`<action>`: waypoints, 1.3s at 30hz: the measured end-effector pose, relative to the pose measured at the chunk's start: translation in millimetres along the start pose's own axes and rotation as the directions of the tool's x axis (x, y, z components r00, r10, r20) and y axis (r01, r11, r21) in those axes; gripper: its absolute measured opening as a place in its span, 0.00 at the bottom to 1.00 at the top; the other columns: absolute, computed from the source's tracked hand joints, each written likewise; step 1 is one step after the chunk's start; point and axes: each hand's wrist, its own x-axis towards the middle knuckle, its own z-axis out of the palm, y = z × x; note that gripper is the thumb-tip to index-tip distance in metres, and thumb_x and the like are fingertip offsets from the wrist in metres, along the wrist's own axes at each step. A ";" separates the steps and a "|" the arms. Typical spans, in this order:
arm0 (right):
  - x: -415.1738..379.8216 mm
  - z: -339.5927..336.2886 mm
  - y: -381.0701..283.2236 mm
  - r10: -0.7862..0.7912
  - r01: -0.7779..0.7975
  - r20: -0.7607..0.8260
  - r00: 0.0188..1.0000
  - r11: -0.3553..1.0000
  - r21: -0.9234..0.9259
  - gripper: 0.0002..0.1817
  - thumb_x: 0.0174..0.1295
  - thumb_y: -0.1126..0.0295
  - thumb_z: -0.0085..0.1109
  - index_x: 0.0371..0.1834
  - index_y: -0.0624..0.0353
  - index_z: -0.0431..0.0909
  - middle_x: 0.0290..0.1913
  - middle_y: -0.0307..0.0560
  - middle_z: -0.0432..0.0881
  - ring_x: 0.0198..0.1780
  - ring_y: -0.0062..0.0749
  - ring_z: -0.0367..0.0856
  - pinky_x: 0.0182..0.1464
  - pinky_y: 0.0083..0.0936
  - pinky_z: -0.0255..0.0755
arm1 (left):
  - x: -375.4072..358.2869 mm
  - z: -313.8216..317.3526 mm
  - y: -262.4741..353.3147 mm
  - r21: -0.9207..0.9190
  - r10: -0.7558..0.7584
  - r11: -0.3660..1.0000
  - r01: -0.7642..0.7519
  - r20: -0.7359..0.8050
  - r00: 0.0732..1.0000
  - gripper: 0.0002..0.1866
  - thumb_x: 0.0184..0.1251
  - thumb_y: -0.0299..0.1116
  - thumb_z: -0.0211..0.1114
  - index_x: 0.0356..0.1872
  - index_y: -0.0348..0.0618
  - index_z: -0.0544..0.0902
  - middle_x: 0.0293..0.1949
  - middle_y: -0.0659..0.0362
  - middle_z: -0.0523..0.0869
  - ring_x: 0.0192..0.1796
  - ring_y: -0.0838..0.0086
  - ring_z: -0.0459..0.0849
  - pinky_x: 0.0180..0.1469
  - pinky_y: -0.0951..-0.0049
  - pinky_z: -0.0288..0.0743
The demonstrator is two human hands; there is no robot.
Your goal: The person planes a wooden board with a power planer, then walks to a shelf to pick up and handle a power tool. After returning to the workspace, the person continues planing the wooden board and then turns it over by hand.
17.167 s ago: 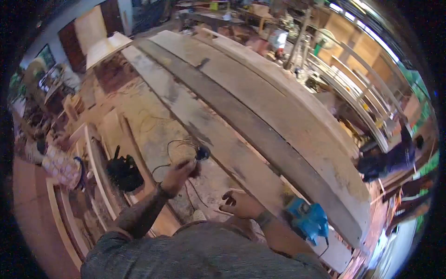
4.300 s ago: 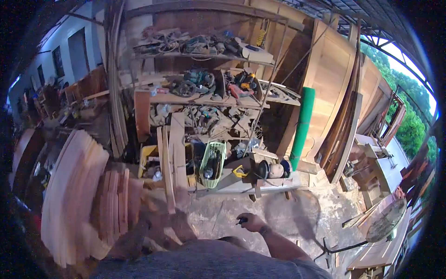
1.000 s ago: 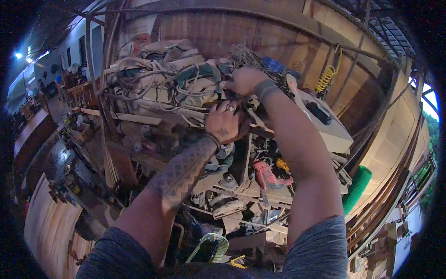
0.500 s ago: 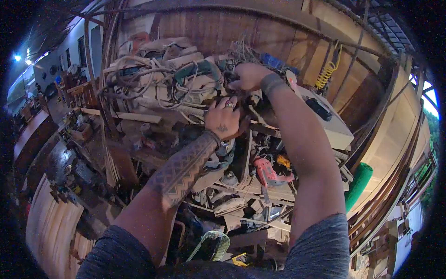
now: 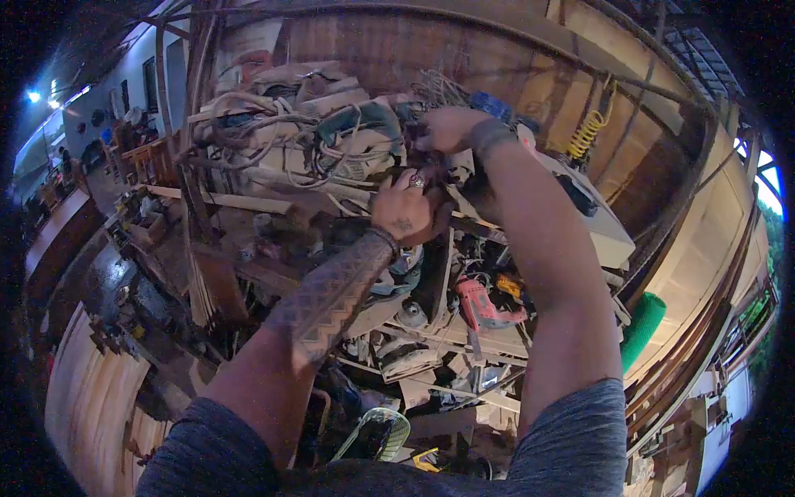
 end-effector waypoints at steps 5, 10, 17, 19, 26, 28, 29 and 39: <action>-0.7 29.5 21.9 -0.127 0.146 -0.198 0.972 0.986 0.086 0.30 0.73 0.45 0.56 0.62 0.62 0.81 0.56 0.66 0.86 0.59 0.63 0.84 0.62 0.53 0.75 | 2.4 -6.5 1.3 0.082 -0.033 0.996 0.025 0.090 0.995 0.18 0.67 0.53 0.65 0.42 0.49 0.90 0.61 0.55 0.83 0.62 0.57 0.79 0.52 0.47 0.78; -4.5 25.8 -9.2 0.056 -0.049 -0.152 0.987 0.997 0.052 0.28 0.70 0.47 0.62 0.57 0.62 0.81 0.55 0.68 0.86 0.59 0.64 0.83 0.61 0.52 0.76 | -0.3 2.2 0.1 -0.039 -0.060 0.997 0.063 0.076 0.995 0.18 0.68 0.53 0.65 0.44 0.52 0.89 0.62 0.55 0.82 0.62 0.56 0.79 0.51 0.45 0.80; -0.3 14.6 3.6 -0.152 0.155 -0.099 0.983 0.988 0.020 0.27 0.63 0.51 0.68 0.58 0.59 0.84 0.57 0.62 0.87 0.59 0.58 0.85 0.62 0.50 0.77 | 1.4 -7.2 3.1 -0.029 -0.042 0.999 0.043 0.029 0.999 0.15 0.68 0.51 0.66 0.44 0.54 0.87 0.61 0.54 0.82 0.58 0.55 0.82 0.46 0.46 0.83; 2.9 14.4 17.8 -0.245 0.255 -0.082 0.966 0.957 0.142 0.31 0.61 0.55 0.69 0.65 0.61 0.80 0.57 0.61 0.87 0.60 0.56 0.85 0.63 0.46 0.76 | 0.0 -4.5 2.2 -0.036 -0.047 0.998 0.047 0.022 0.999 0.15 0.69 0.51 0.65 0.44 0.54 0.87 0.61 0.54 0.83 0.57 0.54 0.82 0.46 0.46 0.83; 1.7 7.5 12.7 -0.068 0.061 0.021 0.997 0.968 0.243 0.29 0.65 0.49 0.70 0.62 0.59 0.83 0.56 0.61 0.87 0.60 0.52 0.86 0.63 0.46 0.76 | -13.9 68.7 -23.4 -0.060 -0.165 0.984 0.166 0.031 0.986 0.15 0.69 0.52 0.65 0.43 0.54 0.88 0.60 0.54 0.83 0.59 0.56 0.81 0.50 0.48 0.79; -2.7 6.5 -5.4 0.119 -0.119 0.036 0.992 0.993 -0.010 0.30 0.66 0.48 0.69 0.62 0.60 0.83 0.57 0.62 0.87 0.59 0.54 0.86 0.63 0.45 0.76 | -4.2 20.1 -7.7 -0.059 -0.090 0.994 0.091 0.031 0.995 0.15 0.69 0.52 0.65 0.43 0.54 0.89 0.61 0.53 0.83 0.60 0.58 0.80 0.51 0.49 0.78; -4.1 5.8 -9.5 0.212 -0.207 0.023 0.977 0.968 -0.138 0.30 0.67 0.48 0.68 0.61 0.61 0.83 0.57 0.62 0.87 0.59 0.55 0.86 0.63 0.45 0.76 | -1.4 6.6 -2.0 -0.047 -0.076 0.996 0.078 0.037 0.996 0.16 0.69 0.52 0.65 0.42 0.54 0.89 0.61 0.53 0.83 0.60 0.58 0.80 0.51 0.50 0.78; -6.9 34.4 14.5 -0.189 0.216 -0.224 0.956 0.971 0.102 0.27 0.65 0.51 0.67 0.58 0.61 0.81 0.54 0.67 0.86 0.56 0.62 0.85 0.60 0.51 0.77 | -0.4 6.8 -2.4 0.086 -0.044 0.996 0.036 0.091 0.995 0.17 0.68 0.51 0.62 0.39 0.52 0.90 0.59 0.56 0.82 0.63 0.60 0.78 0.55 0.50 0.77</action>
